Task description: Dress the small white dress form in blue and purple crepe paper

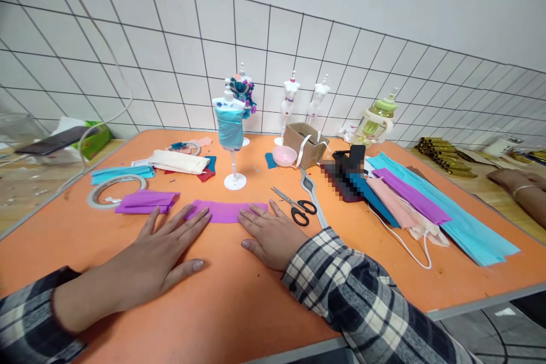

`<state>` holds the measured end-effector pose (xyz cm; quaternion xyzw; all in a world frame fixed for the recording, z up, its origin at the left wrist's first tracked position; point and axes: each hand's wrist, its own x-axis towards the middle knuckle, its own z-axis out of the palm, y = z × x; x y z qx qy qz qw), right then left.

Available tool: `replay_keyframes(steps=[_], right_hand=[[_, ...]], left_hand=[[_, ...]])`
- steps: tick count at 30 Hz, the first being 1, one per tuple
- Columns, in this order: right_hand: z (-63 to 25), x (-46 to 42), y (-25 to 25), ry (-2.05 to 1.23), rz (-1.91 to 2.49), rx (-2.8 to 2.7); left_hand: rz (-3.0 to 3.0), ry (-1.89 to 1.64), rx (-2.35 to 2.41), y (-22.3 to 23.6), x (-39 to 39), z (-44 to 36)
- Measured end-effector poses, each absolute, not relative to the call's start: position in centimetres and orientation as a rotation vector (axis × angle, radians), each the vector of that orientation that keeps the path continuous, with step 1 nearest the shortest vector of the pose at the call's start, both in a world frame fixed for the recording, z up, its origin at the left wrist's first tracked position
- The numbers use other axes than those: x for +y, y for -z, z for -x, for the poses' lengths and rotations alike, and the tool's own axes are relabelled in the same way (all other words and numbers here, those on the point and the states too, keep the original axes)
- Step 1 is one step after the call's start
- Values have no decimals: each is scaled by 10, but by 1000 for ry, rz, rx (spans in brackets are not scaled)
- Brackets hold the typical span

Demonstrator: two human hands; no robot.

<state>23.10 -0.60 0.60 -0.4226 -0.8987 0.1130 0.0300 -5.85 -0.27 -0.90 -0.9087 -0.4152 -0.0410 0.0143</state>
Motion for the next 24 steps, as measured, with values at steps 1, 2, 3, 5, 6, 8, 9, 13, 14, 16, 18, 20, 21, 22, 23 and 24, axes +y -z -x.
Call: replay_keyframes(steps=[1, 2, 3, 5, 6, 8, 9, 13, 14, 16, 18, 20, 21, 22, 23, 24], right_hand=[[-231, -6, -6, -353, 1304, -2770], [-232, -5, -5, -358, 1305, -2769], [-232, -5, -5, -363, 1306, -2769], [-233, -5, -5, -375, 1303, -2769], [-233, -5, -5, -381, 1297, -2770], [-234, -5, -5, -385, 1283, -2768], [-234, -5, -5, -380, 1280, -2763], [-233, -4, -7, -309, 1285, -2689], [-233, -4, -7, -277, 1281, -2657], [-231, -3, -7, -205, 1267, -2597], [-230, -2, -7, -128, 1248, -2556], [-228, -3, -6, -52, 1212, -2537], [-227, -3, -6, -20, 1189, -2525], [-227, -3, -6, -1, 1165, -2504], [-226, -4, -5, -4, 1143, -2473], [-226, -4, -5, -39, 1123, -2434]], left_hand=[[2815, 104, -1344, 8, -3, 59], [2799, 86, -1394, 7, -4, 60], [2783, 74, -1437, 7, -4, 61], [2757, 58, -1509, 8, -6, 63], [2747, 52, -1537, 9, -6, 65], [2728, 60, -1565, 12, -6, 68], [2716, 84, -1559, 12, -5, 69], [2594, 303, -1420, 3, 4, 70], [2577, 355, -1364, -1, 6, 70], [2618, 421, -1246, -10, 10, 67], [2739, 438, -1142, -17, 12, 64], [2846, 432, -1088, -20, 13, 59], [2878, 432, -1078, -19, 13, 57], [2895, 439, -1077, -18, 13, 56], [2900, 454, -1082, -17, 13, 54], [2900, 476, -1092, -16, 14, 53]])
